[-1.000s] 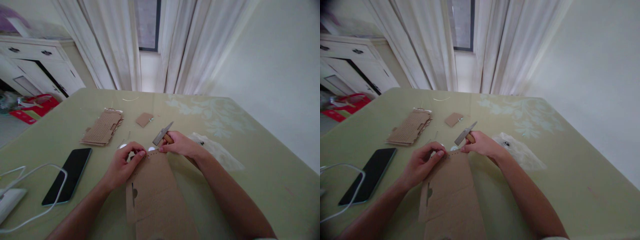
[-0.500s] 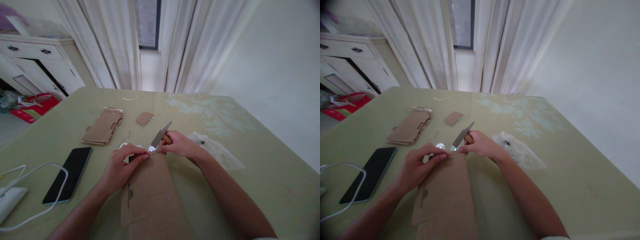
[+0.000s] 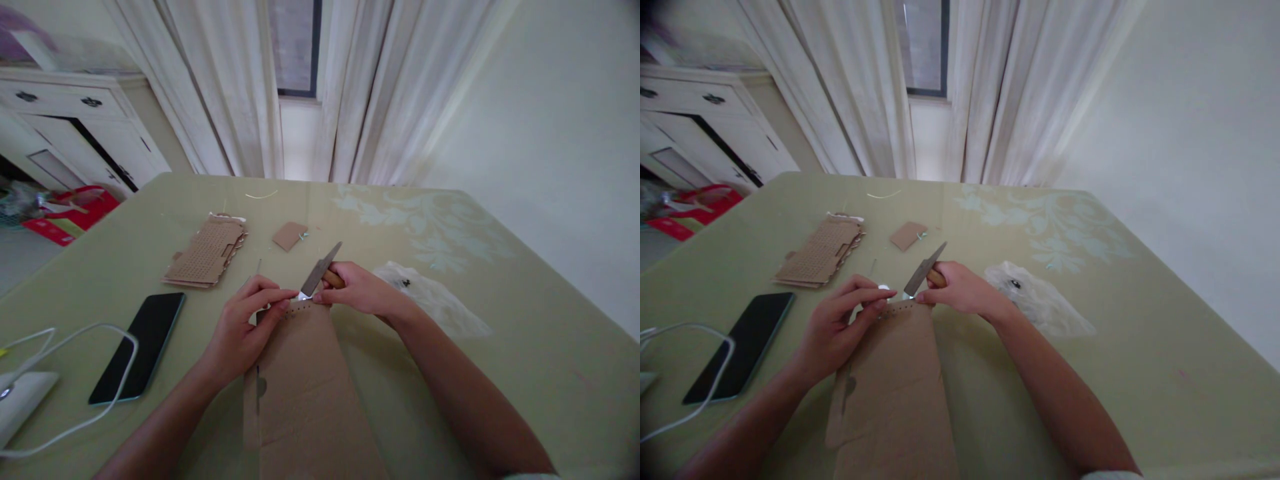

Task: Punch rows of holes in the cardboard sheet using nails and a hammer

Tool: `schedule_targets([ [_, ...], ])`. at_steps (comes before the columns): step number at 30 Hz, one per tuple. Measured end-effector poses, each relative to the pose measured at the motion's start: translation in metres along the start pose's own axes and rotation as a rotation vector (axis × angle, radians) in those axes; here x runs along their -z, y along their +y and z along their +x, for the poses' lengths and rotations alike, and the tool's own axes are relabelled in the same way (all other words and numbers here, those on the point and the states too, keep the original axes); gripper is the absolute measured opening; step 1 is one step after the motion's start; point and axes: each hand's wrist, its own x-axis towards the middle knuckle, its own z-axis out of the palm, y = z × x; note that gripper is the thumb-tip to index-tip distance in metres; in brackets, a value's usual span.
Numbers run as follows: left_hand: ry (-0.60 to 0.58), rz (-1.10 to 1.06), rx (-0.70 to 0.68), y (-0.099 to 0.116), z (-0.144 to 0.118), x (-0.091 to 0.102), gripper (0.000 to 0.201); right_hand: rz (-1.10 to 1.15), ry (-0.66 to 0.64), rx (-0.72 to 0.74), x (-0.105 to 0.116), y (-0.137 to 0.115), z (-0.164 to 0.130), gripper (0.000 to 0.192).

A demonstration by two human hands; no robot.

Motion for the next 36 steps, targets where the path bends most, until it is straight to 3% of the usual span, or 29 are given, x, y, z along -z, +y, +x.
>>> schedule_targets([
  [12,-0.022,-0.074,-0.001,0.0000,0.0004,0.0014,0.014,-0.042,-0.009,-0.027,0.0004,-0.0009,0.0001,0.034],
  [19,-0.068,-0.106,0.096,0.0001,-0.0007,0.0014,0.011,-0.083,-0.007,-0.050,0.0003,-0.0053,-0.0011,0.033],
  [24,-0.037,-0.155,0.114,-0.0012,0.0005,0.0013,0.003,-0.080,-0.006,-0.030,0.0002,-0.0075,-0.0011,0.031],
  [30,-0.079,-0.191,0.202,0.0000,0.0001,0.0004,0.006,-0.095,-0.005,-0.014,0.0001,-0.0052,-0.0004,0.028],
  [34,-0.050,-0.259,0.302,0.0001,-0.0021,-0.0026,0.032,-0.077,-0.022,-0.003,-0.0005,-0.0048,-0.0005,0.024],
  [36,-0.022,-0.293,0.350,0.0001,-0.0024,-0.0036,0.032,-0.074,-0.020,-0.006,-0.0010,-0.0050,-0.0006,0.023],
])
